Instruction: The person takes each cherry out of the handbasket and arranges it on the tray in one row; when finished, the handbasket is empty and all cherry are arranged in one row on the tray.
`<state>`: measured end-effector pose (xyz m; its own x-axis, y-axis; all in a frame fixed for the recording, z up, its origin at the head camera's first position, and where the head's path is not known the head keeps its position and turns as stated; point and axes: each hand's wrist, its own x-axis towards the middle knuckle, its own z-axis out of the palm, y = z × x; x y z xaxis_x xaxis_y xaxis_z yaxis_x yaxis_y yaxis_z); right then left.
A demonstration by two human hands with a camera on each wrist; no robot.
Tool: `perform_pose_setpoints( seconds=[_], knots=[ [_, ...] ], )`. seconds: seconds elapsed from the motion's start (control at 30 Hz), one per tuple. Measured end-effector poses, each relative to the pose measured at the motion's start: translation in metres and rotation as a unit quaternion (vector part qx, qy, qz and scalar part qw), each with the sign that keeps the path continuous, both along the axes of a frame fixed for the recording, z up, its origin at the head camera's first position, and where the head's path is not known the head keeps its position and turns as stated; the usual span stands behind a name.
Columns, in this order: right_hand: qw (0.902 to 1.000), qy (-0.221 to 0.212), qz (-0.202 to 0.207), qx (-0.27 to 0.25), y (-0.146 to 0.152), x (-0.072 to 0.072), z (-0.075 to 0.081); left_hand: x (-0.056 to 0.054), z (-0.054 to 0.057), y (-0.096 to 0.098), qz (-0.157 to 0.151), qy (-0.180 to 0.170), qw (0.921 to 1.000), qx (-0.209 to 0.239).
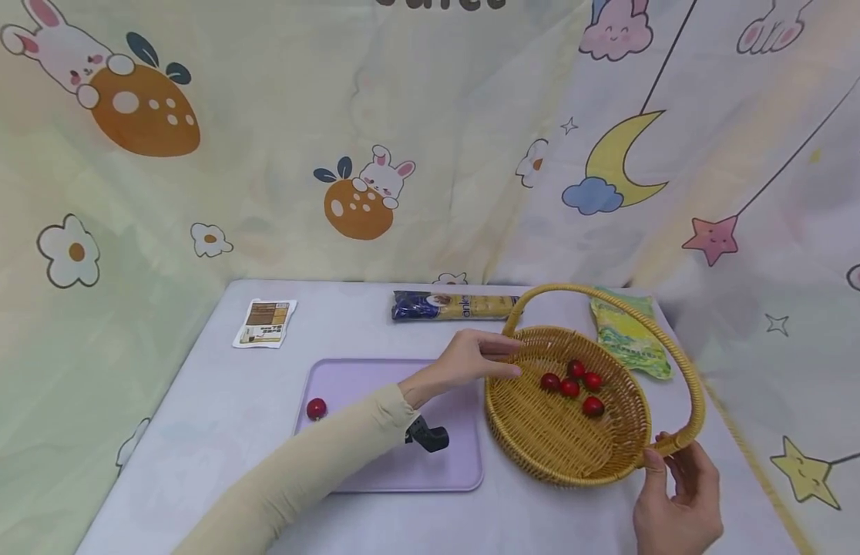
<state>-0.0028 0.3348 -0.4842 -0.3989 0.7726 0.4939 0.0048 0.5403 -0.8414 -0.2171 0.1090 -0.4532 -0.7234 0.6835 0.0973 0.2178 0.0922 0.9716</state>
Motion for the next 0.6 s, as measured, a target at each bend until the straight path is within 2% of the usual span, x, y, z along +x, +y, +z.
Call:
perform_pose_setpoints(
  seconds=[0.2,0.47,0.6],
  knots=[
    [0.9997,0.015,0.015,0.009,0.005,0.0,-0.005,-0.004,-0.004,0.029,-0.001,-0.012,0.9999,-0.001],
    [0.9994,0.026,0.019,0.009,0.005,0.001,-0.003,-0.003,-0.001,0.053,-0.012,0.015,0.9995,-0.026],
    [0.9993,0.027,0.024,0.008,0.004,0.001,-0.001,-0.004,-0.003,0.065,-0.008,0.014,0.9994,-0.03]
  ],
)
